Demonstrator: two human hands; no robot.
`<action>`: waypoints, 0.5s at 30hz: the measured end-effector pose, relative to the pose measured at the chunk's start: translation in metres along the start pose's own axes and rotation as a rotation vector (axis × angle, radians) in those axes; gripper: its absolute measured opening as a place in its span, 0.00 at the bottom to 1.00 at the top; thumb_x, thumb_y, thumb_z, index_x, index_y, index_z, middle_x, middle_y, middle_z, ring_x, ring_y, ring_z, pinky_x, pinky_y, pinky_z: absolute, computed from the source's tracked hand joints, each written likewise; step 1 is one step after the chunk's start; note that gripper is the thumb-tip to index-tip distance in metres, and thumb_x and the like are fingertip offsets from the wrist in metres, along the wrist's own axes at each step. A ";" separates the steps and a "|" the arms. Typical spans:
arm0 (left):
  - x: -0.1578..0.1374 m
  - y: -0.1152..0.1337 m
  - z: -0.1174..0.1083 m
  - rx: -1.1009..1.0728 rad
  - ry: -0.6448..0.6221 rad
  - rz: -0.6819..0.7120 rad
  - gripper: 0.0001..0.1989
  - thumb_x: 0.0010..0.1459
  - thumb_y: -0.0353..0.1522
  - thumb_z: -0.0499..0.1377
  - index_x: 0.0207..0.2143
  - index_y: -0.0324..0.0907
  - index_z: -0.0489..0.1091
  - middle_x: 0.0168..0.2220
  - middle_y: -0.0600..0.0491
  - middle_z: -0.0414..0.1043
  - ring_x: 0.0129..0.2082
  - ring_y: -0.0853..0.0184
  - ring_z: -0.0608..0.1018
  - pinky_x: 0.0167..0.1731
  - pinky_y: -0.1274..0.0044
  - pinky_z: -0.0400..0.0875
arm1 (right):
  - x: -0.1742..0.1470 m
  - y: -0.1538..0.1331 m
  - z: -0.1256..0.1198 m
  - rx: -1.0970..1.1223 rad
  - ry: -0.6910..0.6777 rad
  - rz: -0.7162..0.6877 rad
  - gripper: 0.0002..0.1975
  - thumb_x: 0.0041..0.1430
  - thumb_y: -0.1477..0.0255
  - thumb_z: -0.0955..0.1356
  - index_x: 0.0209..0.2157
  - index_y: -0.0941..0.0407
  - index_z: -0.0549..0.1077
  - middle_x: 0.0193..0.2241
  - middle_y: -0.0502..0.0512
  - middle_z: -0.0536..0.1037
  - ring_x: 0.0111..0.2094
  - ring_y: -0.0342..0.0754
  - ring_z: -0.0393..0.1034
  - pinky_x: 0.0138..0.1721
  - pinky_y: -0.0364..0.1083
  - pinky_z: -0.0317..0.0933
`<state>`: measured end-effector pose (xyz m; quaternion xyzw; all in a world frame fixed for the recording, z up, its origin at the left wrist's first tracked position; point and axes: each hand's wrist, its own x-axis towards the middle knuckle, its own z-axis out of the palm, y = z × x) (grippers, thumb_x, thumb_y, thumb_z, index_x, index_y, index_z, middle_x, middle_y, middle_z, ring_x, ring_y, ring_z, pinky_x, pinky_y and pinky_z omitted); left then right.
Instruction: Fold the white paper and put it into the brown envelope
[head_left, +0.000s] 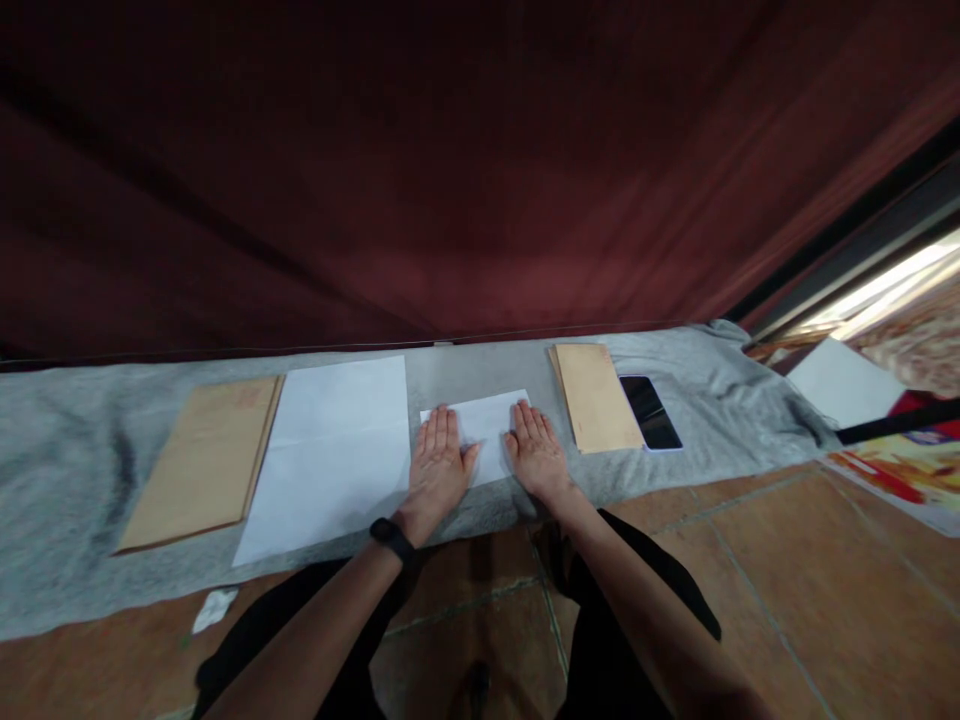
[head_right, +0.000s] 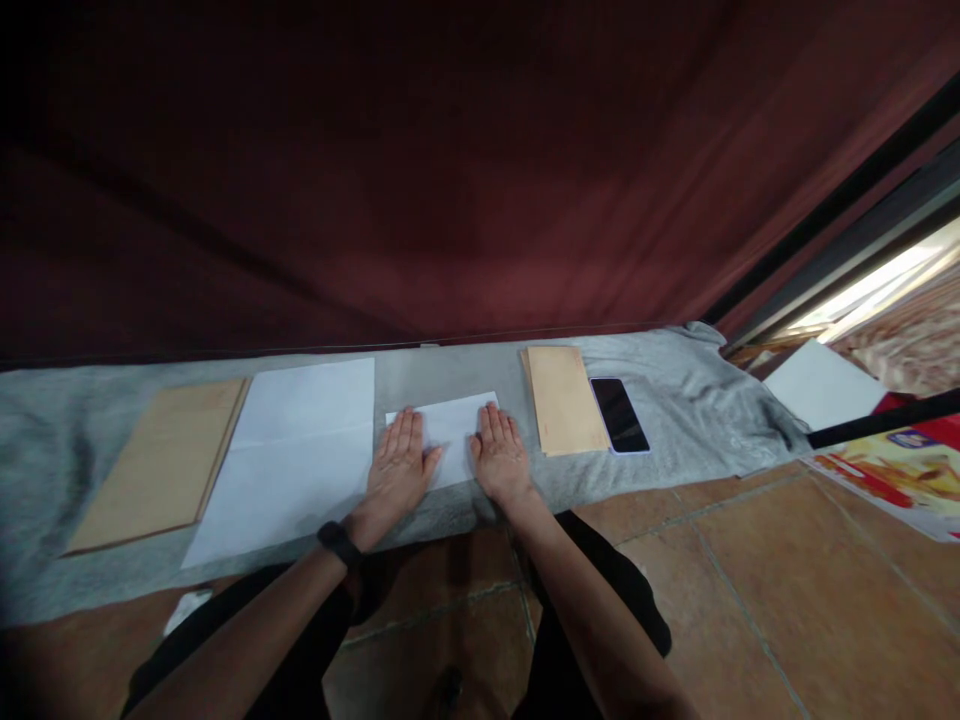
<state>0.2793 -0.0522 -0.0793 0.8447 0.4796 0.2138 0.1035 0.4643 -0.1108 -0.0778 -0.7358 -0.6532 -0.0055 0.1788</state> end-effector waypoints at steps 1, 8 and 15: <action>-0.001 -0.001 0.000 0.000 0.008 -0.007 0.36 0.66 0.42 0.51 0.69 0.30 0.51 0.70 0.33 0.50 0.72 0.49 0.51 0.68 0.54 0.49 | -0.001 0.001 0.000 0.002 0.011 0.005 0.29 0.72 0.67 0.57 0.67 0.68 0.57 0.68 0.70 0.58 0.69 0.58 0.53 0.67 0.60 0.50; -0.004 0.002 -0.008 0.006 0.058 -0.026 0.33 0.67 0.37 0.48 0.69 0.27 0.50 0.70 0.32 0.50 0.72 0.49 0.51 0.68 0.53 0.47 | 0.000 -0.001 -0.008 0.033 0.044 0.091 0.27 0.73 0.67 0.56 0.67 0.67 0.60 0.67 0.70 0.60 0.68 0.59 0.54 0.67 0.61 0.49; -0.001 0.024 -0.003 -0.001 -0.096 0.222 0.32 0.66 0.30 0.45 0.70 0.30 0.47 0.71 0.36 0.48 0.73 0.54 0.48 0.69 0.55 0.47 | 0.022 -0.030 -0.015 0.197 -0.115 -0.133 0.28 0.74 0.63 0.52 0.69 0.61 0.57 0.70 0.60 0.56 0.71 0.50 0.47 0.70 0.54 0.46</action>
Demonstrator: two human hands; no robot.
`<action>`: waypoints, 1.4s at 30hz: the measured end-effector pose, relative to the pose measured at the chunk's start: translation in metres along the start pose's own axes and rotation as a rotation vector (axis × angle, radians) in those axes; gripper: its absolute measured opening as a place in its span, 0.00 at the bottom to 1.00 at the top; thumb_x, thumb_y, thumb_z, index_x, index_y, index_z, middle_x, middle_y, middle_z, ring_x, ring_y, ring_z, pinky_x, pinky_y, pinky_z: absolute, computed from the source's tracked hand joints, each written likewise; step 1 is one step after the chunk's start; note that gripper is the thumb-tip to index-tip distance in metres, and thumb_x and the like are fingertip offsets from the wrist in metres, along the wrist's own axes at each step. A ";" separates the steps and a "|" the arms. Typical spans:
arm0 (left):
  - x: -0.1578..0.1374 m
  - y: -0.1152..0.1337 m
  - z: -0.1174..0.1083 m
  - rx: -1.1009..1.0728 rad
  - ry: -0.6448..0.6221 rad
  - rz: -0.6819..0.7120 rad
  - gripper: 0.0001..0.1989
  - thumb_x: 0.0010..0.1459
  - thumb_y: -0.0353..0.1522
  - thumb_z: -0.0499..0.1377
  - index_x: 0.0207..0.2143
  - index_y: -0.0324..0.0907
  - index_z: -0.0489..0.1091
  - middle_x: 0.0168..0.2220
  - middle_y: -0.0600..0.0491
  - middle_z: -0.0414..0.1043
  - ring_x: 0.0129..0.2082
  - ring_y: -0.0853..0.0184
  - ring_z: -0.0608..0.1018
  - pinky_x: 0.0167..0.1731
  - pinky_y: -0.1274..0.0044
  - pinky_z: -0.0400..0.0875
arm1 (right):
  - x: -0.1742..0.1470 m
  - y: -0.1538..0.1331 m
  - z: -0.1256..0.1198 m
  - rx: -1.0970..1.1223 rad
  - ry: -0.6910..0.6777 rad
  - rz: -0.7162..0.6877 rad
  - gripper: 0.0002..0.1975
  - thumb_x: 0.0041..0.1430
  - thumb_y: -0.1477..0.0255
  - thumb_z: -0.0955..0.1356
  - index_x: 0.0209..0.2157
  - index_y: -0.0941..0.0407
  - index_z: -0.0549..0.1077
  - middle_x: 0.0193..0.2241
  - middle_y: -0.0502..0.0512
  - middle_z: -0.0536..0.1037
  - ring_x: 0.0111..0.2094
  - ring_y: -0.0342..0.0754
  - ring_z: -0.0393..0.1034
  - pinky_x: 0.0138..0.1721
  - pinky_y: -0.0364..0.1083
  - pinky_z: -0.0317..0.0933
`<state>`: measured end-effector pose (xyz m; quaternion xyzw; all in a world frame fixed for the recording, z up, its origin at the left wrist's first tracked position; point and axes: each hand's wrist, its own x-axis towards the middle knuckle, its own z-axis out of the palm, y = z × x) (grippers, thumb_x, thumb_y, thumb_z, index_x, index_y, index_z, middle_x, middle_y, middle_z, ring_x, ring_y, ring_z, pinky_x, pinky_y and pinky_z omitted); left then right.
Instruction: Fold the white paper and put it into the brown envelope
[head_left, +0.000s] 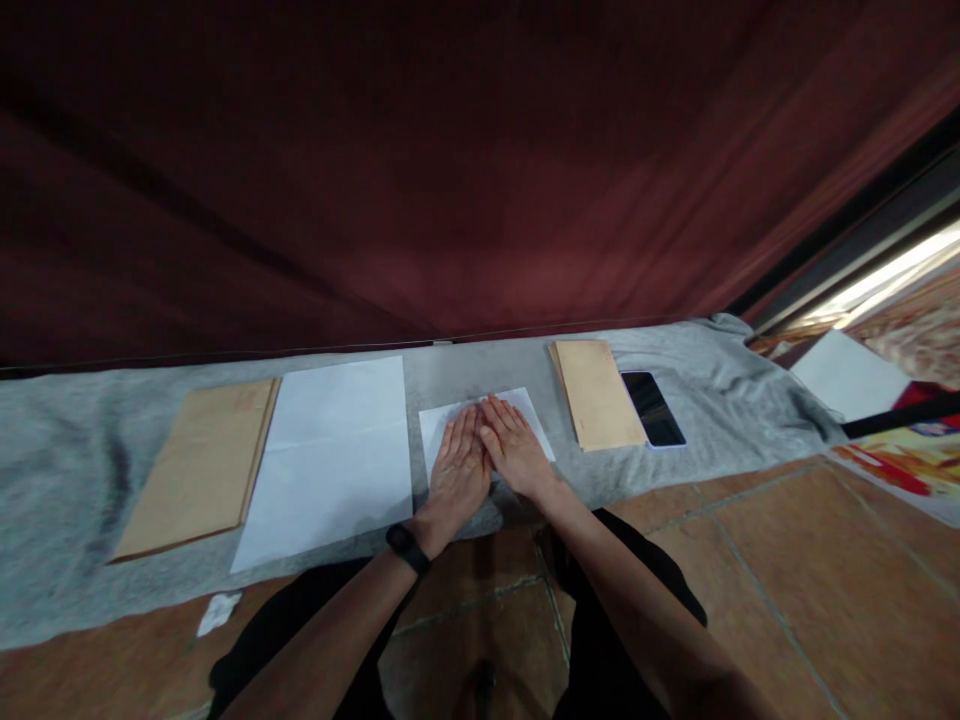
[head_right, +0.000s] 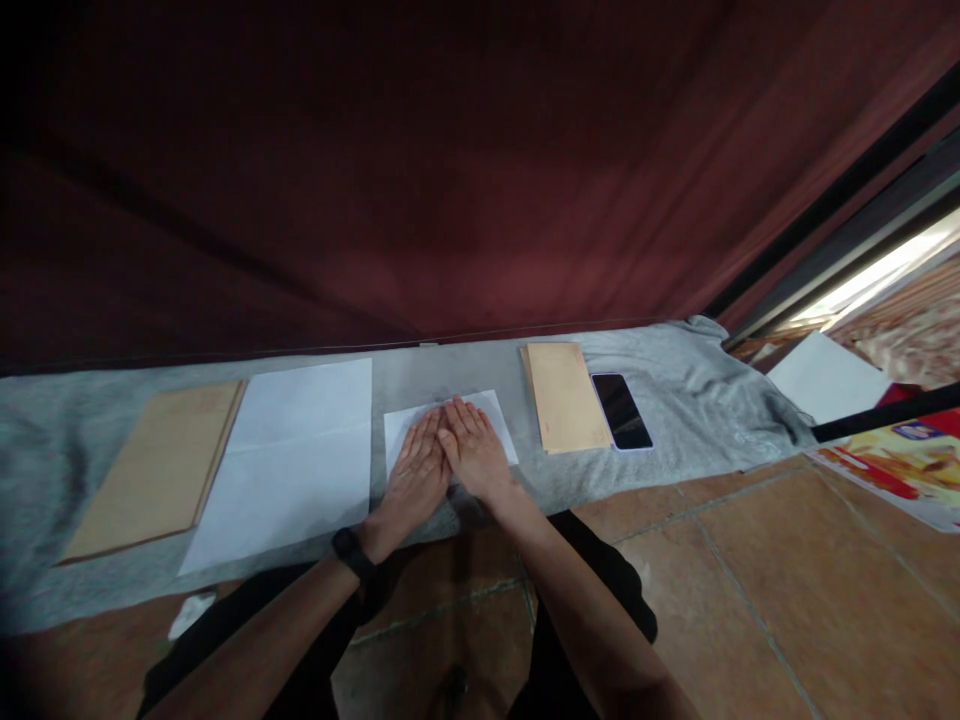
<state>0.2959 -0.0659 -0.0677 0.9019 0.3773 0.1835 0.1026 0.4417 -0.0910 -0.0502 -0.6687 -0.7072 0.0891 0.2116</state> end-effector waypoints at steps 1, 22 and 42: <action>0.000 0.000 0.003 0.000 -0.023 0.024 0.32 0.65 0.29 0.46 0.71 0.31 0.47 0.71 0.36 0.48 0.73 0.53 0.47 0.69 0.54 0.47 | 0.003 -0.003 0.002 0.020 -0.024 -0.025 0.29 0.75 0.62 0.51 0.69 0.61 0.57 0.69 0.59 0.57 0.71 0.49 0.47 0.70 0.53 0.46; 0.008 -0.012 -0.001 0.205 -0.059 -0.089 0.31 0.69 0.36 0.42 0.69 0.26 0.51 0.71 0.36 0.48 0.72 0.56 0.49 0.70 0.60 0.44 | 0.005 0.017 0.024 -0.217 0.048 0.054 0.28 0.74 0.64 0.55 0.69 0.60 0.57 0.70 0.62 0.56 0.70 0.56 0.50 0.69 0.58 0.44; -0.003 -0.021 -0.009 0.184 -0.031 -0.193 0.34 0.69 0.42 0.47 0.70 0.29 0.49 0.72 0.35 0.46 0.72 0.53 0.49 0.70 0.60 0.46 | -0.026 0.045 0.004 -0.259 0.094 0.148 0.31 0.74 0.61 0.56 0.69 0.67 0.55 0.69 0.69 0.56 0.69 0.61 0.51 0.67 0.60 0.48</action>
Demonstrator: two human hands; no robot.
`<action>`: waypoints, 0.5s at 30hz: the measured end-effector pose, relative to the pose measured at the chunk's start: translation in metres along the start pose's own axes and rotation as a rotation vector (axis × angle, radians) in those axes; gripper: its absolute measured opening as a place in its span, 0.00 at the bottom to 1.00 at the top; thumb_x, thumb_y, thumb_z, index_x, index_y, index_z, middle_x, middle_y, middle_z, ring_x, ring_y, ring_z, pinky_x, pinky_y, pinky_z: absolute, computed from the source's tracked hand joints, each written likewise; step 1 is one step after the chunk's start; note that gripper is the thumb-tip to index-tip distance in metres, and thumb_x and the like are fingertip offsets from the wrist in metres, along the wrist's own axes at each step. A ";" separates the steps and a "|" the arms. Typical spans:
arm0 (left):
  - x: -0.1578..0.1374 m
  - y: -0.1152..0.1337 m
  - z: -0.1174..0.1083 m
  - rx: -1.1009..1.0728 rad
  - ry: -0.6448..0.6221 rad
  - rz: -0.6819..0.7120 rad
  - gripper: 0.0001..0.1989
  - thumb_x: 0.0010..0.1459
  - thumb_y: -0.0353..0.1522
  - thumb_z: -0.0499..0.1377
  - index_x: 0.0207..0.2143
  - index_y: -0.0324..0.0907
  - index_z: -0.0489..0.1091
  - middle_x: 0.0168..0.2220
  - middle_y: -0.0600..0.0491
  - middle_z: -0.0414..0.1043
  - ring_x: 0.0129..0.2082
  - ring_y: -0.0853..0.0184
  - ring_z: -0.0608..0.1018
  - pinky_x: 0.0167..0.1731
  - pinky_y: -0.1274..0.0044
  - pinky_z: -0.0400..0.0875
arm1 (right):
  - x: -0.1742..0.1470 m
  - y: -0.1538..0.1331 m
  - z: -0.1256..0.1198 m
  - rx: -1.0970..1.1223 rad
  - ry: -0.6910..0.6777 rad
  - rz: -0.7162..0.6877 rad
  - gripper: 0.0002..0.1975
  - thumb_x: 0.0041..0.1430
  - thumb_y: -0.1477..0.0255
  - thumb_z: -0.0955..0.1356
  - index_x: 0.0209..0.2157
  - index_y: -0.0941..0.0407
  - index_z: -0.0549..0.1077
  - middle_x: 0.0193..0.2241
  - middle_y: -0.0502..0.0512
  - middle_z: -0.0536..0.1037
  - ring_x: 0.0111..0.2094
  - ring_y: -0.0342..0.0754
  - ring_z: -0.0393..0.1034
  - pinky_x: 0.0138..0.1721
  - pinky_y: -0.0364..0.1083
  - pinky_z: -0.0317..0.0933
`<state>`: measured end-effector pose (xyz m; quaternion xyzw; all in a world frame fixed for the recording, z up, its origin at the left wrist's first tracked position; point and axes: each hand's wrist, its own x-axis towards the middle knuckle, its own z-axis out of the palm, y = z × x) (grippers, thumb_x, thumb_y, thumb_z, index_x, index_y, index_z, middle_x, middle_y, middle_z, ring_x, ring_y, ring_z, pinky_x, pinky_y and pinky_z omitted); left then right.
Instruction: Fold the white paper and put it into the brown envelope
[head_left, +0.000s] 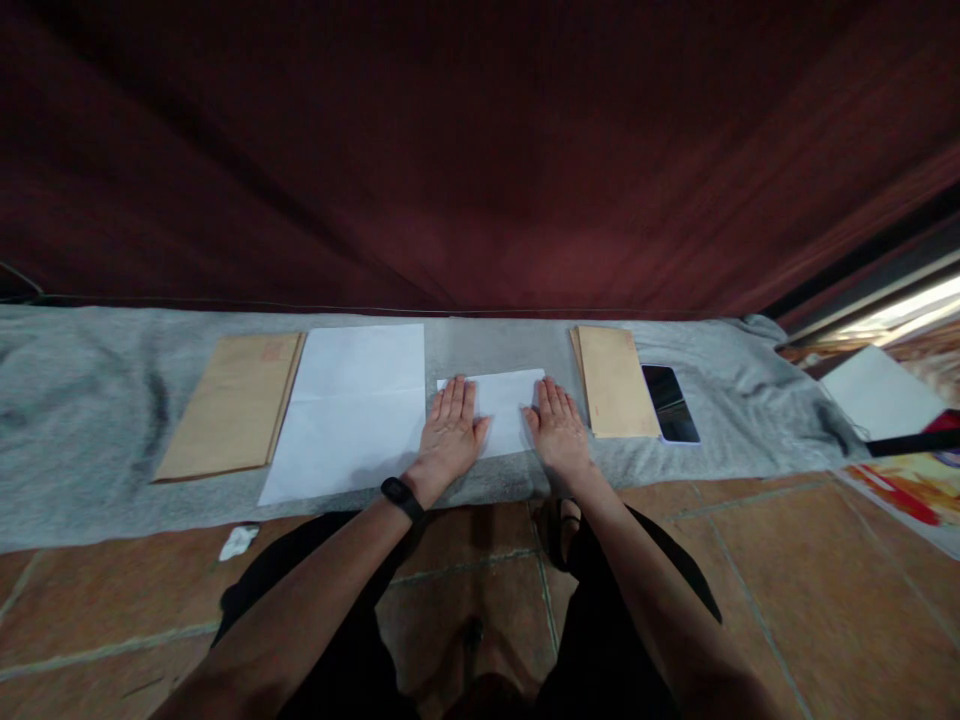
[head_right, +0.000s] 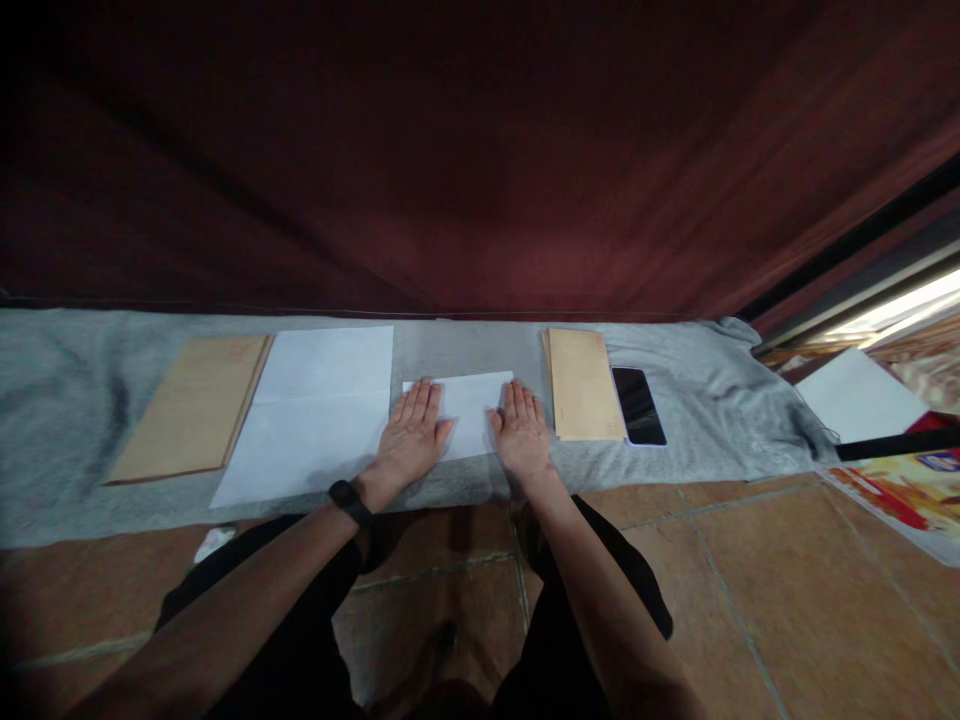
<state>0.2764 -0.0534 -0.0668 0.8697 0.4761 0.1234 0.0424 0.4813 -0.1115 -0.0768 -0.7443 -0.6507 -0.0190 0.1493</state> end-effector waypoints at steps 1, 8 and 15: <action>0.000 0.000 0.000 0.001 -0.002 -0.001 0.34 0.69 0.41 0.47 0.70 0.29 0.49 0.72 0.35 0.46 0.72 0.53 0.49 0.69 0.60 0.47 | -0.002 -0.002 -0.002 -0.002 0.005 0.010 0.31 0.74 0.62 0.56 0.69 0.67 0.55 0.69 0.70 0.56 0.69 0.61 0.51 0.67 0.61 0.48; 0.001 -0.001 -0.001 0.000 -0.009 0.006 0.31 0.69 0.39 0.49 0.70 0.35 0.52 0.72 0.37 0.45 0.72 0.52 0.50 0.69 0.58 0.49 | -0.010 -0.037 -0.012 0.092 -0.058 -0.188 0.28 0.74 0.64 0.55 0.69 0.62 0.56 0.71 0.61 0.53 0.71 0.55 0.47 0.70 0.57 0.45; 0.001 -0.003 0.000 0.010 -0.019 0.026 0.29 0.69 0.38 0.49 0.70 0.39 0.54 0.73 0.39 0.44 0.72 0.51 0.50 0.69 0.56 0.47 | -0.016 -0.051 -0.001 0.112 -0.113 -0.248 0.27 0.74 0.62 0.57 0.68 0.58 0.59 0.70 0.58 0.56 0.70 0.53 0.50 0.71 0.56 0.42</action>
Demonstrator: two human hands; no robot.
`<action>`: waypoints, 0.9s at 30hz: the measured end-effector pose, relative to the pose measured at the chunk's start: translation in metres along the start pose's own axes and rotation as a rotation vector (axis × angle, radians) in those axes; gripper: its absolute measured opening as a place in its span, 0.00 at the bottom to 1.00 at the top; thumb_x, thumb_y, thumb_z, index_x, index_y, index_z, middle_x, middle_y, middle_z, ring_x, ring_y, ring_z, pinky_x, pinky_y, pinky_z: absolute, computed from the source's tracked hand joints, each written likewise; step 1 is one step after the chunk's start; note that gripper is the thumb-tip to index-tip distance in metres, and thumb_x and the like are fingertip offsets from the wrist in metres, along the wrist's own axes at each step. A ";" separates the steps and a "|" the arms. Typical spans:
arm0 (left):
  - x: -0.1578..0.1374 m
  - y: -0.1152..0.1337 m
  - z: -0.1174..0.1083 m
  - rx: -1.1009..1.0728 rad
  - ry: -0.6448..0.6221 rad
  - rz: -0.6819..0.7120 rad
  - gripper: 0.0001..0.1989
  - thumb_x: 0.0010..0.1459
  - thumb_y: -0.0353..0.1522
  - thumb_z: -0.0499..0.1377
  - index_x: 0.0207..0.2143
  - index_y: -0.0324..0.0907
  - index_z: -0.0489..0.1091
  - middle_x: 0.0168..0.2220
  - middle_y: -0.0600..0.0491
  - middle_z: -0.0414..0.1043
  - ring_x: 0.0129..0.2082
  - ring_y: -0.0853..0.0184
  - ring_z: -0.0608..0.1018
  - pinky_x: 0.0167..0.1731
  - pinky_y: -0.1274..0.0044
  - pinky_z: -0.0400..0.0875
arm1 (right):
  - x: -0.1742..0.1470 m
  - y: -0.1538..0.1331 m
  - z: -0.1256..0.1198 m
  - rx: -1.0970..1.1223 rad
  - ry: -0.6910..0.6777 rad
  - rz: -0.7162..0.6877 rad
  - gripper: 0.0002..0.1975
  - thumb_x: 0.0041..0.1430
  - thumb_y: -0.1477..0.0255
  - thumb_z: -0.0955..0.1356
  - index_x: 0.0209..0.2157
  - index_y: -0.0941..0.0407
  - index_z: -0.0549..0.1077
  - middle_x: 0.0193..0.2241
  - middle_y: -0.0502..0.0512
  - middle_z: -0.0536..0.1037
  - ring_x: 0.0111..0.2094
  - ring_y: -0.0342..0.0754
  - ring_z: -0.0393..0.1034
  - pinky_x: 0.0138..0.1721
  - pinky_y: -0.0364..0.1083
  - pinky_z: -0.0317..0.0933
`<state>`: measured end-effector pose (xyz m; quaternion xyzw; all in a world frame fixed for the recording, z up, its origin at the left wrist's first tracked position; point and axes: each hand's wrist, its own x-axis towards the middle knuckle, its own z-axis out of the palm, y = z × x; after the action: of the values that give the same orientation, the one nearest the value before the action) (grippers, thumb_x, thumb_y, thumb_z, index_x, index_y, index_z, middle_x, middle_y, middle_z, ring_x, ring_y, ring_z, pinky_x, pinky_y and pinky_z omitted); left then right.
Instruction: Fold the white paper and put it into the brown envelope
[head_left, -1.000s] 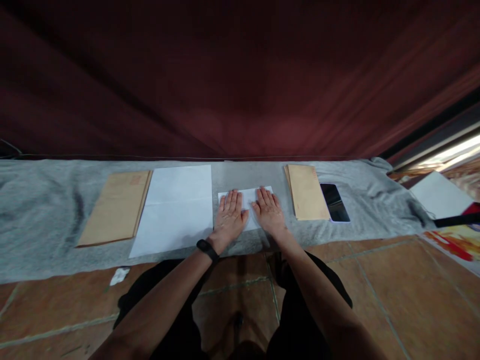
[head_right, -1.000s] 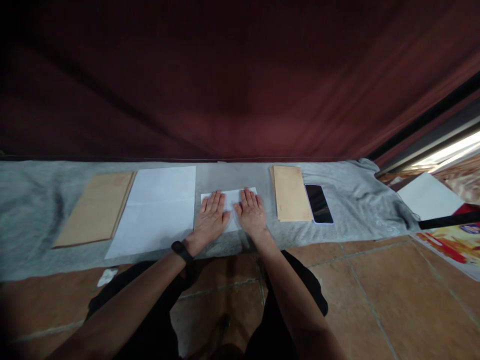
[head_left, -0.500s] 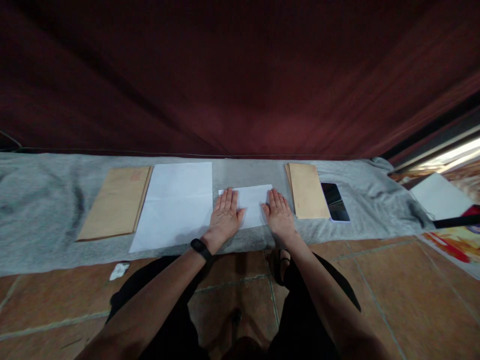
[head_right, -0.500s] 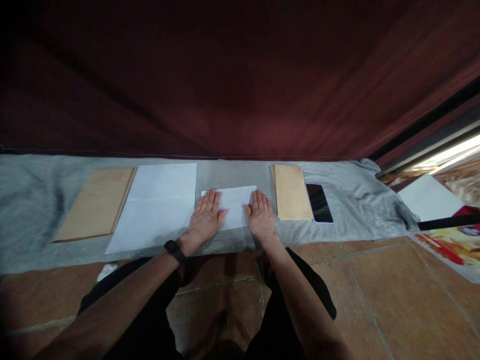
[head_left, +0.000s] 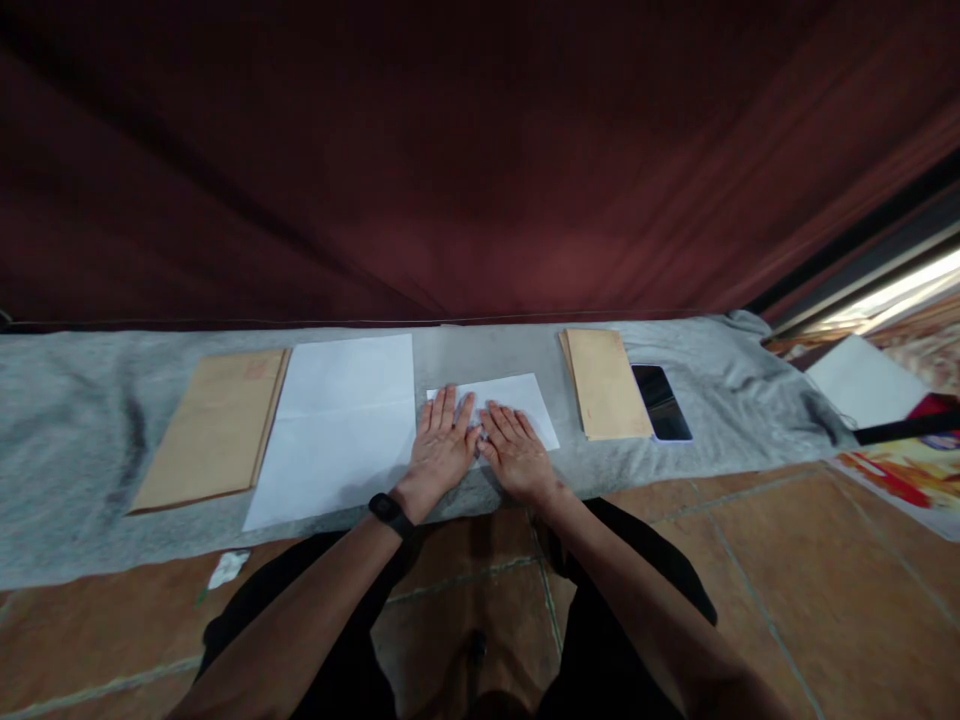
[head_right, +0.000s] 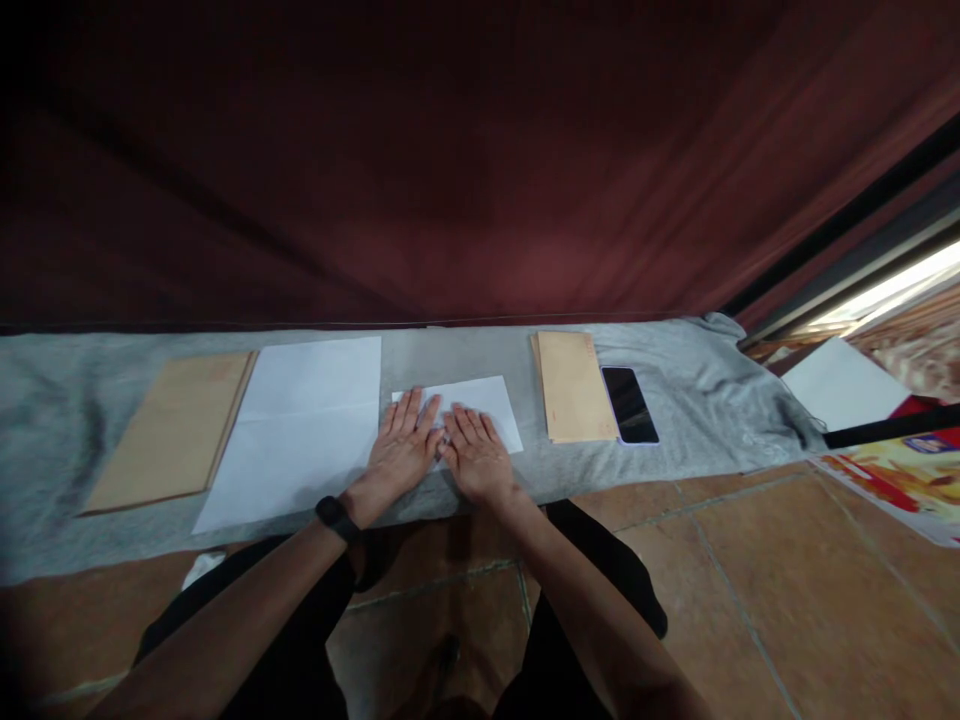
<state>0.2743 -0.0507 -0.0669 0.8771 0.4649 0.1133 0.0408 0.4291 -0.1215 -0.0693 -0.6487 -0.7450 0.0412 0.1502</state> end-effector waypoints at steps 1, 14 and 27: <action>0.000 0.000 0.000 -0.004 0.002 -0.002 0.30 0.69 0.38 0.49 0.70 0.39 0.53 0.73 0.39 0.44 0.72 0.51 0.50 0.69 0.56 0.47 | 0.000 0.002 0.000 -0.012 0.001 0.014 0.27 0.74 0.61 0.57 0.68 0.58 0.59 0.70 0.58 0.56 0.70 0.53 0.50 0.71 0.56 0.42; -0.004 -0.010 0.003 -0.032 0.031 -0.035 0.33 0.68 0.40 0.46 0.70 0.30 0.50 0.72 0.37 0.47 0.72 0.53 0.50 0.69 0.58 0.50 | -0.005 0.042 -0.009 -0.086 0.019 0.165 0.29 0.73 0.61 0.57 0.70 0.59 0.55 0.70 0.61 0.54 0.70 0.56 0.49 0.69 0.58 0.46; -0.006 0.018 -0.012 -0.053 0.016 0.155 0.31 0.70 0.37 0.41 0.70 0.29 0.50 0.72 0.40 0.48 0.73 0.58 0.50 0.70 0.62 0.48 | -0.008 0.051 -0.008 -0.086 0.061 0.203 0.30 0.73 0.60 0.56 0.69 0.62 0.55 0.69 0.63 0.56 0.70 0.56 0.50 0.68 0.58 0.47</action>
<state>0.2830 -0.0667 -0.0532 0.9082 0.3926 0.1353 0.0514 0.4807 -0.1223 -0.0762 -0.7275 -0.6717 0.0045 0.1401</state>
